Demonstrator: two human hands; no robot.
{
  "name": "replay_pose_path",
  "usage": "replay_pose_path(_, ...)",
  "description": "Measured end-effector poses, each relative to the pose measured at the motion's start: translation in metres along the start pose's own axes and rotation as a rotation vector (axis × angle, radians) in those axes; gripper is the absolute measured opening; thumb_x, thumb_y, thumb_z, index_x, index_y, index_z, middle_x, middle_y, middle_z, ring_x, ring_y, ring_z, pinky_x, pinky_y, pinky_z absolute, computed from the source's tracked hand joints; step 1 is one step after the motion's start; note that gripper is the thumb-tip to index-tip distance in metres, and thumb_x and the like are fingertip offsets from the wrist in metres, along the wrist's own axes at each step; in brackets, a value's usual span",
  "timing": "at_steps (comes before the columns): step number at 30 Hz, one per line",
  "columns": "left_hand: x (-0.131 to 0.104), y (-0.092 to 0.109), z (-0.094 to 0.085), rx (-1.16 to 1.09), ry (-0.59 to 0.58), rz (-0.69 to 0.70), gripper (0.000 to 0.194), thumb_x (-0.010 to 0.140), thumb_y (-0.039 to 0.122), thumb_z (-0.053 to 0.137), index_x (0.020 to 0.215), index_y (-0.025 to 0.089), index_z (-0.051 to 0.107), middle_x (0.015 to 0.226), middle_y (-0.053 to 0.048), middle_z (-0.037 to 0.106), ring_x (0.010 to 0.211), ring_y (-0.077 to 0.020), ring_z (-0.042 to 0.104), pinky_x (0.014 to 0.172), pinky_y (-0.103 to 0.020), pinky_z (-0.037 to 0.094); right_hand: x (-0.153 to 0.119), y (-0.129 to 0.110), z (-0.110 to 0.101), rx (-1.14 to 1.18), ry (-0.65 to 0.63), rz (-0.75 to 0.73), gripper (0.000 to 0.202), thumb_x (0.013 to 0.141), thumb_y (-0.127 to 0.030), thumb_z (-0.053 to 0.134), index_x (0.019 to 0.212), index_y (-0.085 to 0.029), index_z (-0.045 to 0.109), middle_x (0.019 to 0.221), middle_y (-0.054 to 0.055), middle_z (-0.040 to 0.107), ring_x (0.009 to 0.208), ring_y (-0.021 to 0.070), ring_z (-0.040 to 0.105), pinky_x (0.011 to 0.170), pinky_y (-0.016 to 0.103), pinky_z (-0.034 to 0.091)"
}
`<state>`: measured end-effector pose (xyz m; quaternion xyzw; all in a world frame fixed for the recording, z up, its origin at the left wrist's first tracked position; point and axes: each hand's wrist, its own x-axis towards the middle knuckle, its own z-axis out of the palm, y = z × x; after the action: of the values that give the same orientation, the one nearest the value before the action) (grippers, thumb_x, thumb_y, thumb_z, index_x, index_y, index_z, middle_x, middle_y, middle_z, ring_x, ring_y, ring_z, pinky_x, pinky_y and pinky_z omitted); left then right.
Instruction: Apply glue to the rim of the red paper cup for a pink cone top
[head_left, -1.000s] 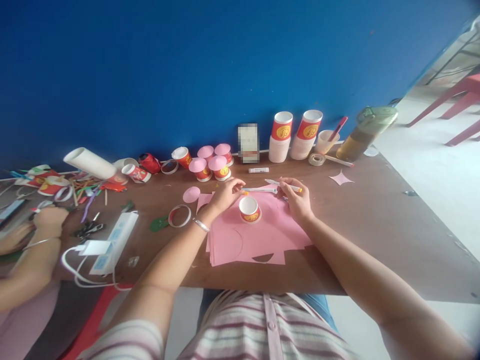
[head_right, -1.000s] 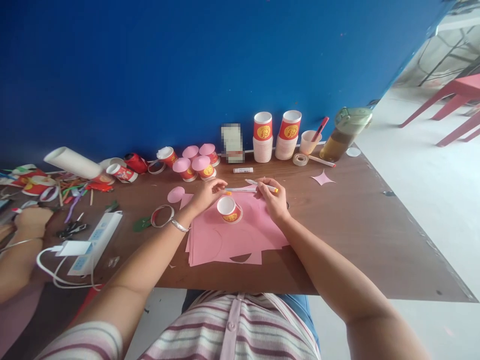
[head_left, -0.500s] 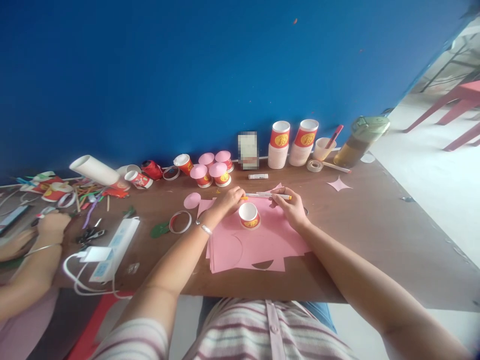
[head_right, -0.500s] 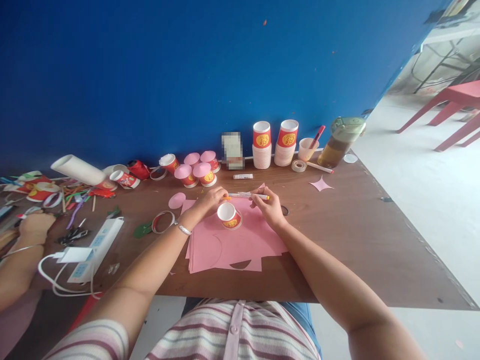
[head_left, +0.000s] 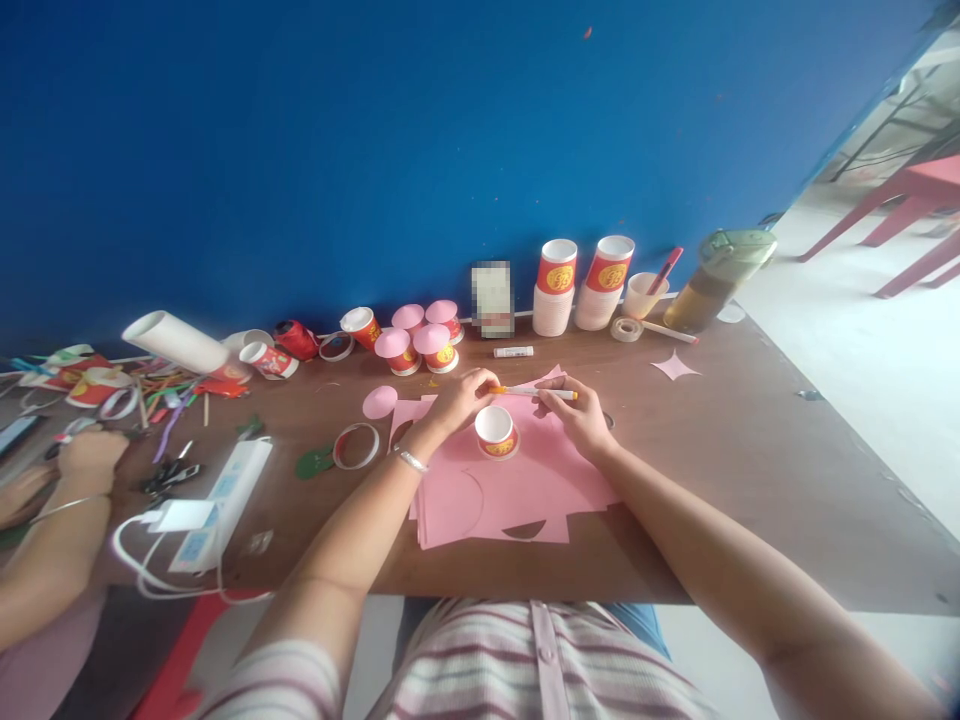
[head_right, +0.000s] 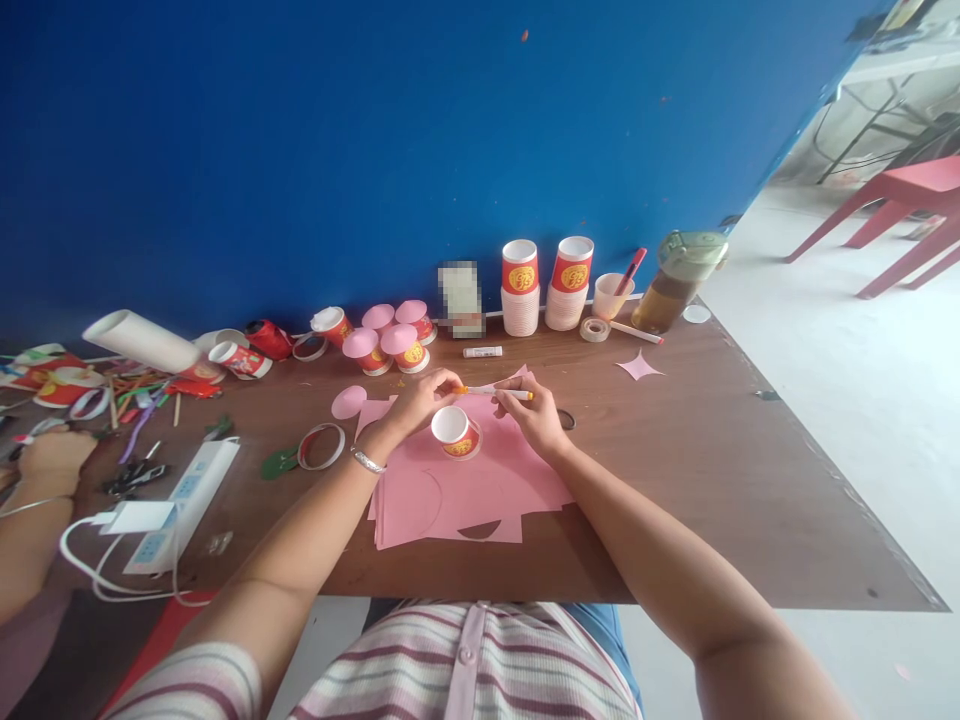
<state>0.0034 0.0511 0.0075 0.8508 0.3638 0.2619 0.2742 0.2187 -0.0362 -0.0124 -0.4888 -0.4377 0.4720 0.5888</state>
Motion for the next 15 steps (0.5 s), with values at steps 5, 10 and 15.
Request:
replay_pose_path(5,0.001,0.002,0.0,-0.028,-0.051,0.034,0.005,0.09,0.024,0.068,0.09,0.02,0.064,0.091,-0.001,0.071,0.083,-0.0151,0.067,0.075,-0.027,0.055,0.001,-0.001,0.001,0.032,-0.077,0.038,0.05,0.074,-0.063,0.08,0.092,-0.018,0.07,0.074,0.003,0.071,0.064,0.016,0.066,0.07,0.035,0.058)
replay_pose_path(10,0.001,0.002,0.0,0.078,-0.072,0.097,0.004,0.093,0.021,0.065,0.089,0.019,0.064,0.088,-0.001,0.069,0.08,-0.014,0.065,0.074,-0.027,0.051,0.0,-0.002,0.003,0.078,-0.097,0.09,0.052,0.074,-0.064,0.08,0.092,-0.017,0.068,0.074,0.004,0.071,0.06,0.0156,0.065,0.066,0.035,0.058)
replay_pose_path(15,0.013,-0.002,-0.006,0.127,-0.001,0.116,0.005,0.094,0.022,0.063,0.089,0.02,0.063,0.092,-0.002,0.068,0.084,-0.0149,0.064,0.075,-0.027,0.05,0.002,0.003,0.0,-0.139,-0.018,-0.092,0.047,0.081,-0.06,0.074,0.104,-0.02,0.07,0.082,0.003,0.07,0.064,0.0145,0.06,0.063,0.031,0.053)
